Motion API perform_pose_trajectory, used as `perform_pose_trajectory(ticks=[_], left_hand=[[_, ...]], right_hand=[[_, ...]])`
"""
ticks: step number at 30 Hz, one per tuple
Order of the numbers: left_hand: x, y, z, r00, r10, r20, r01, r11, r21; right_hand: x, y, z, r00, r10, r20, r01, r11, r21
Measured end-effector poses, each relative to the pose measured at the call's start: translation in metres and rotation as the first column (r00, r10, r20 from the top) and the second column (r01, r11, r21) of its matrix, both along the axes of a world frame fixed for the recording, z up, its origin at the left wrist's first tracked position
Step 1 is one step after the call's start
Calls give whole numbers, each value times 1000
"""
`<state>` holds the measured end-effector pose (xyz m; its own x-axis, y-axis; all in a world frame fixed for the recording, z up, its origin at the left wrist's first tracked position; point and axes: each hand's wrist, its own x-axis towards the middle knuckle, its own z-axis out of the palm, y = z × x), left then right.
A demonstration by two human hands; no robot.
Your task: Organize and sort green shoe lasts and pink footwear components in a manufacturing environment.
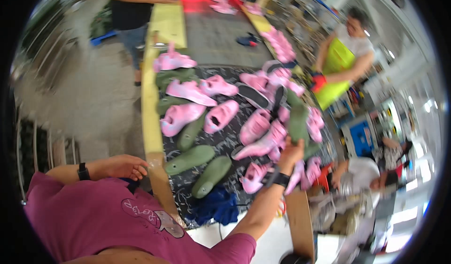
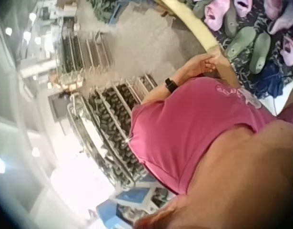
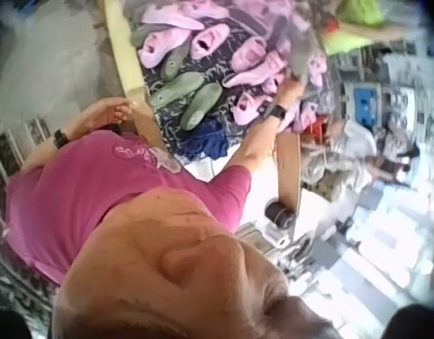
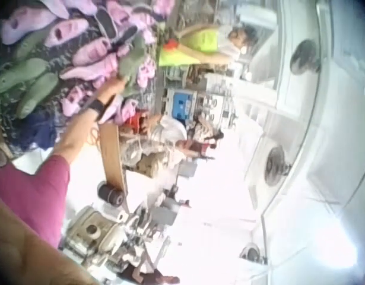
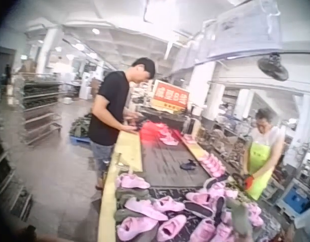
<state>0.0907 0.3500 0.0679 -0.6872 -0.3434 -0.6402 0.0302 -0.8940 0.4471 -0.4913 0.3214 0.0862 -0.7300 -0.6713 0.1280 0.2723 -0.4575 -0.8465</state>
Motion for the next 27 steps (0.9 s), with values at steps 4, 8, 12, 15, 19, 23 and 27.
perform_pose_trajectory(ticks=[4,8,12,15,19,23,27], left_hand=[[26,18,-9,986,164,-4,-164,986,29],[45,23,-31,988,143,-55,-142,990,16],[72,29,-45,984,174,-39,-174,985,-9],[109,33,-45,980,198,-30,-200,977,-73],[176,43,-43,922,385,-30,-386,916,-109],[254,69,-48,836,548,-23,-546,827,-133],[342,116,-50,685,728,-7,-722,677,-142]], right_hand=[[47,-71,4,962,273,21,-273,961,36],[165,-41,-7,843,519,-138,-480,844,240],[273,7,19,730,682,51,-593,594,544],[326,2,33,634,774,6,-598,485,639],[390,-34,22,449,891,-64,-617,361,699],[475,-72,-10,420,908,-10,-676,320,664],[630,-82,-9,155,982,111,-782,53,621]])
